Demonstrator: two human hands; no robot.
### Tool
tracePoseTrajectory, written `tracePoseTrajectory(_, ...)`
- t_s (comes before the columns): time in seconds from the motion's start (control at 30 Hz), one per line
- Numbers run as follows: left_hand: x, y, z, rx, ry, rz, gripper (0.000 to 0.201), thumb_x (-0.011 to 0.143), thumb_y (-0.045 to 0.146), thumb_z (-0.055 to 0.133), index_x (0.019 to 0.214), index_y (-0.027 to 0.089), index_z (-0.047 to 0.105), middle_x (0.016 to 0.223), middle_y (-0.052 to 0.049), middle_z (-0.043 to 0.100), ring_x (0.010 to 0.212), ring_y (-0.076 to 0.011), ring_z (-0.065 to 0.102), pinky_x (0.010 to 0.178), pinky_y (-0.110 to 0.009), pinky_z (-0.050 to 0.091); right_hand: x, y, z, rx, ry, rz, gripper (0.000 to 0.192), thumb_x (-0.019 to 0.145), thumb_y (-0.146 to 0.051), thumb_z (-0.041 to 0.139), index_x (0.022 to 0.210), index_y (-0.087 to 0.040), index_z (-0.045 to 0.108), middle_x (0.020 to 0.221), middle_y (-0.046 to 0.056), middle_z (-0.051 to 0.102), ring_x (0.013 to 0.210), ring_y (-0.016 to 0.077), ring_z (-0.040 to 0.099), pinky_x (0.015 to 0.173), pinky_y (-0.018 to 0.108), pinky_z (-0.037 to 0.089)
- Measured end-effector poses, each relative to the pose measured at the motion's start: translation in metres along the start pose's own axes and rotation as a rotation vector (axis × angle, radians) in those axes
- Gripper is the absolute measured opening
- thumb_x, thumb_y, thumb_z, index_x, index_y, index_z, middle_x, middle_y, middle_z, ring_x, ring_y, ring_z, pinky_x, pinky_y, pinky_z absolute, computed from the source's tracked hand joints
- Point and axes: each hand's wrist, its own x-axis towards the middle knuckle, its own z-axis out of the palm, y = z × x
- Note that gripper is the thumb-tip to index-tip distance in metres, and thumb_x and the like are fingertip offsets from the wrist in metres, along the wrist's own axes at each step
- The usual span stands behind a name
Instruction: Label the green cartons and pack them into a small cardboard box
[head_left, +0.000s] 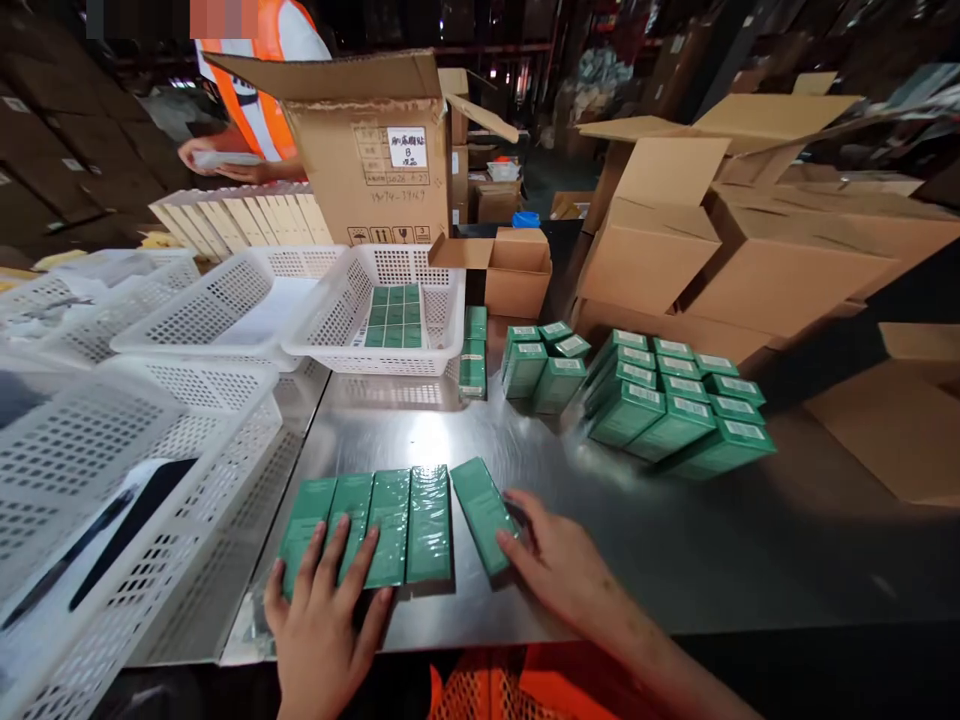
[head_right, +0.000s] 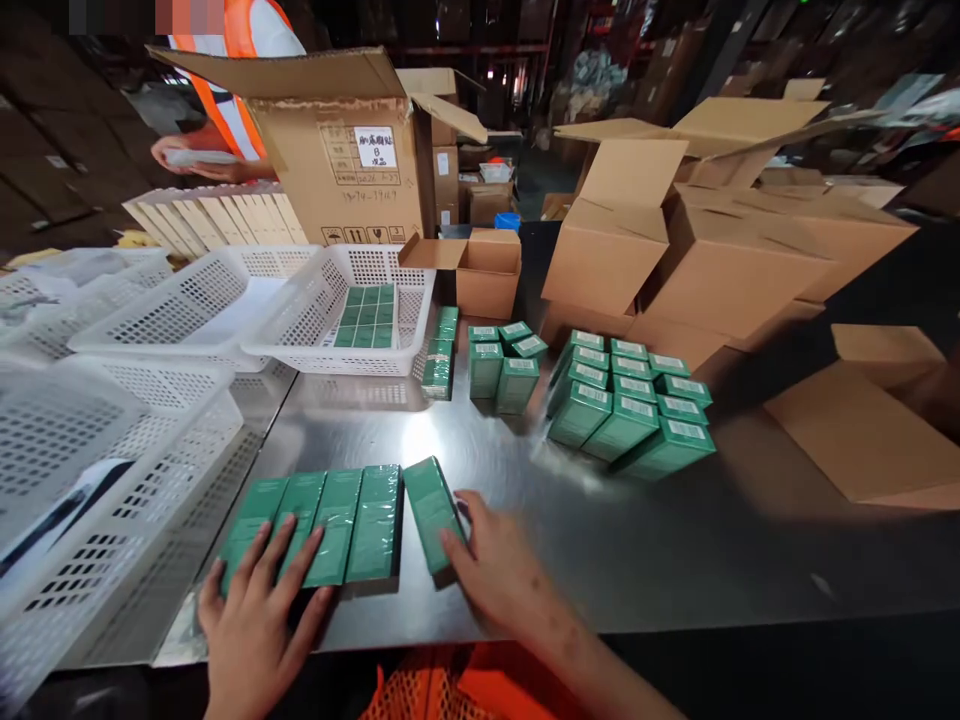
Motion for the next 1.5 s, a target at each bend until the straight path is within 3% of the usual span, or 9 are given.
tracePoseTrajectory(0.13,-0.001,-0.001,0.001,0.000,0.000,-0.008,0.077,0.089,0.032,0.054,0.157,0.038,0.017,0.149,-0.014,0.047,0.138,-0.0388,0.040,0.110,-0.068,0.018,0.005,-0.017,-0.001,-0.212,-0.133,-0.142,0.032,0.097,-0.049,0.045,0.098,-0.031,0.071,0.069,0.000,0.073,0.059,0.0227,0.069,0.050,0.032,0.048)
tracePoseTrajectory(0.27,-0.003,-0.003,0.003,-0.013,0.011,-0.017,0.077,0.089,0.033,0.054,0.156,0.039,0.018,0.151,-0.013,0.046,0.139,-0.0379,0.038,0.111,-0.066,0.017,0.055,-0.006,-0.060,-0.416,0.214,-0.225,0.040,0.099,-0.045,0.044,0.124,-0.021,0.065,0.103,0.010,0.074,0.091,0.0272,0.069,0.076,0.038,0.054)
tracePoseTrajectory(0.37,-0.003,-0.003,0.003,-0.018,0.020,-0.009,0.077,0.089,0.032,0.055,0.156,0.039,0.018,0.149,-0.013,0.048,0.139,-0.0378,0.039,0.111,-0.066,0.017,0.111,0.014,-0.101,-0.675,0.349,-0.348,0.064,0.095,-0.045,0.053,0.147,-0.011,0.042,0.137,0.022,0.056,0.125,0.0391,0.051,0.095,0.052,0.046)
tracePoseTrajectory(0.57,-0.001,-0.001,0.002,-0.031,0.049,-0.024,0.072,0.089,0.031,0.055,0.155,0.037,0.026,0.148,-0.012,0.050,0.139,-0.0358,0.040,0.111,-0.063,0.018,0.180,0.036,-0.115,-0.792,0.117,-0.407,0.093,0.086,-0.060,0.059,0.156,-0.012,0.021,0.162,0.021,0.019,0.150,0.0392,0.010,0.111,0.064,0.022)
tracePoseTrajectory(0.83,0.000,-0.001,-0.001,-0.008,0.002,-0.047,0.055,0.089,0.032,0.055,0.143,0.032,0.050,0.148,-0.011,0.051,0.141,-0.0320,0.037,0.113,-0.059,0.018,0.225,-0.021,-0.119,-0.959,-0.148,-0.348,0.085,0.062,-0.029,0.081,0.141,-0.016,0.051,0.124,0.019,0.064,0.110,0.0384,0.060,0.095,0.056,0.038)
tracePoseTrajectory(1.0,0.001,0.001,-0.003,-0.022,-0.009,-0.071,0.048,0.089,0.032,0.054,0.137,0.031,0.058,0.148,-0.009,0.051,0.142,-0.0299,0.037,0.115,-0.057,0.016,0.172,-0.040,-0.117,-0.823,0.110,-0.509,0.046,0.068,-0.031,0.074,0.111,-0.015,0.069,0.104,0.013,0.064,0.092,0.0299,0.064,0.075,0.037,0.049)
tracePoseTrajectory(1.17,0.004,0.004,-0.006,-0.031,-0.012,-0.094,0.045,0.090,0.032,0.053,0.133,0.028,0.062,0.147,-0.011,0.052,0.140,-0.0322,0.039,0.115,-0.059,0.017,0.067,0.012,-0.071,-0.297,0.434,-0.298,0.053,0.084,-0.050,0.058,0.125,-0.019,0.063,0.107,0.011,0.063,0.093,0.0271,0.066,0.076,0.037,0.055)
tracePoseTrajectory(1.37,0.002,0.001,-0.002,-0.039,-0.013,-0.074,0.049,0.088,0.033,0.056,0.137,0.030,0.058,0.147,-0.012,0.052,0.139,-0.0338,0.040,0.114,-0.061,0.017,-0.009,0.039,-0.018,0.057,0.042,0.272,0.053,0.090,-0.062,0.043,0.113,-0.022,0.068,0.092,0.008,0.073,0.065,0.0250,0.068,0.059,0.035,0.052)
tracePoseTrajectory(1.5,-0.001,-0.003,0.001,-0.027,-0.010,-0.049,0.065,0.088,0.032,0.057,0.150,0.033,0.039,0.146,-0.013,0.052,0.139,-0.0355,0.039,0.112,-0.064,0.018,-0.016,0.015,-0.020,0.196,-0.209,0.292,0.049,0.090,-0.065,0.042,0.092,-0.023,0.069,0.072,0.004,0.072,0.069,0.0273,0.069,0.061,0.033,0.048)
